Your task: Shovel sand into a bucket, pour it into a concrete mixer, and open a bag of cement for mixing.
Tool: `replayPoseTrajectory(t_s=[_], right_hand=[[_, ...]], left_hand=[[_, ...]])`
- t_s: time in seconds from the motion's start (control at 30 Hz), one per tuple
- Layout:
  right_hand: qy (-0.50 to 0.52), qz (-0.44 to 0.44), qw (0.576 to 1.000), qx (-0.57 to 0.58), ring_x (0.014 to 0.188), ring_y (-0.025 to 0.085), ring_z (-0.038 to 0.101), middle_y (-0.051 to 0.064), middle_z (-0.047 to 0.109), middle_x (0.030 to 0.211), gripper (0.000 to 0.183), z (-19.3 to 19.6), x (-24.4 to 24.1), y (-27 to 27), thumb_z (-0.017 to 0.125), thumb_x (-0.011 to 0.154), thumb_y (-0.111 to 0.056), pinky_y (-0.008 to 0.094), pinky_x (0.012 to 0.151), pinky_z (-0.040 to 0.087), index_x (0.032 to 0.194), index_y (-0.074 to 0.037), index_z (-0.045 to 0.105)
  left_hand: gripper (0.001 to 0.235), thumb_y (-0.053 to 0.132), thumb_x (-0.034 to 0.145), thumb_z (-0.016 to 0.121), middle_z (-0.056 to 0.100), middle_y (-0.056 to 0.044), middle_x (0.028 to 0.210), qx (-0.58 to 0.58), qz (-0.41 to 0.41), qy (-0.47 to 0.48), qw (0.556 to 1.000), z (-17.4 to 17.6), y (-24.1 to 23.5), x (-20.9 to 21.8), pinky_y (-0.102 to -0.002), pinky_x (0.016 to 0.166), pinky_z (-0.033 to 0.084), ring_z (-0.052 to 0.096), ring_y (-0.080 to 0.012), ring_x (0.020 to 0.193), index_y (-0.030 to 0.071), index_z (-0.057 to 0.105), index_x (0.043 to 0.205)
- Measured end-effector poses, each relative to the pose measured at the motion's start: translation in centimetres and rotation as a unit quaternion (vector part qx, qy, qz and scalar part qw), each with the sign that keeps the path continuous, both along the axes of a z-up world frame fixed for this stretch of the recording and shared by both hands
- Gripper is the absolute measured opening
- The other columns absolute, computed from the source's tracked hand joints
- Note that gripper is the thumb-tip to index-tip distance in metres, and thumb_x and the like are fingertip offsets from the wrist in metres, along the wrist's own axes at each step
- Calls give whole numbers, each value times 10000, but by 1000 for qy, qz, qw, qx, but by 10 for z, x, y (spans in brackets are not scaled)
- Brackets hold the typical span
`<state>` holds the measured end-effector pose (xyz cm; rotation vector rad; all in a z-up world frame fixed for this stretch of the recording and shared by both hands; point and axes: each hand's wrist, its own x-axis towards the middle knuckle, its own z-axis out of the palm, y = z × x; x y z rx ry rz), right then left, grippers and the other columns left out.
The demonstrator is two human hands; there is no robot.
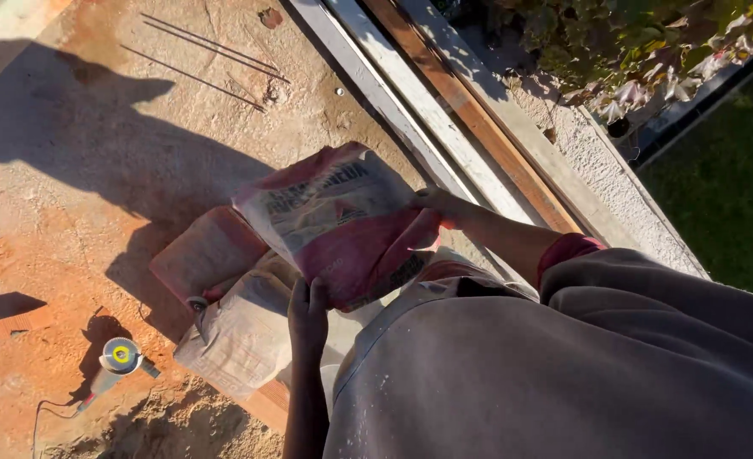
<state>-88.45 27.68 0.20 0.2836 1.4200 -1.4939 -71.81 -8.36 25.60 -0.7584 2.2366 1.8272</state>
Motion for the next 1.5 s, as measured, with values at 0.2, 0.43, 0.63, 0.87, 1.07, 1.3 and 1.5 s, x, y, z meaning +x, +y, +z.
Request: replayPoseTrajectory(t_s=[0.2,0.43,0.63,0.87,1.07,1.3,1.5], right_hand=[[280,-57,920,267,883,140,632,64,713,1021,516,123,-179,53,712,948,-281,323,786,521,1396,-49,602],[576,81,568,582,1190,475,507,274,520,1281,636,103,-343,184,795,932,-314,589,947,461,1368,13,468],[541,131,727,401,1051,371,638,236,633,1191,397,-26,-371,152,692,924,-150,484,856,534,1247,49,575],[325,569,691,305,1133,353,679,204,695,1258,502,-5,-134,-55,639,970,-464,448,968,515,1275,-66,673],[340,633,641,269,1130,357,692,172,736,1234,510,34,-112,-206,613,952,-492,455,958,538,1229,-76,715],[349,566,689,288,912,283,723,172,758,977,451,82,-153,-380,624,994,-423,429,830,536,1132,2,690],[332,633,643,274,836,252,725,144,753,912,395,24,-137,-532,646,955,-382,394,776,551,1063,-11,725]], left_hand=[[323,310,1043,585,705,-112,924,-38,-50,-51,997,-48,4,-25,-322,739,538,670,-169,834,32,652,1194],[406,377,1004,593,741,-165,938,-78,-25,-180,980,-130,-19,72,-394,778,564,730,-257,859,13,673,1165],[485,437,994,582,752,-189,928,-66,172,-326,927,-172,-37,236,-425,782,552,737,-280,822,1,679,1184],[520,447,970,611,768,-222,884,13,228,-358,906,-285,23,365,-412,733,583,776,-294,728,-27,686,1171],[485,417,948,631,763,-224,890,93,280,-318,901,-315,21,376,-419,692,598,777,-288,729,-29,687,1128],[439,377,1001,593,756,-185,847,104,412,-244,872,-282,-54,360,-394,669,569,741,-266,717,-45,701,1052],[454,391,986,565,749,-167,866,169,511,-255,803,-292,-53,292,-408,735,567,724,-269,740,-36,692,1070]])
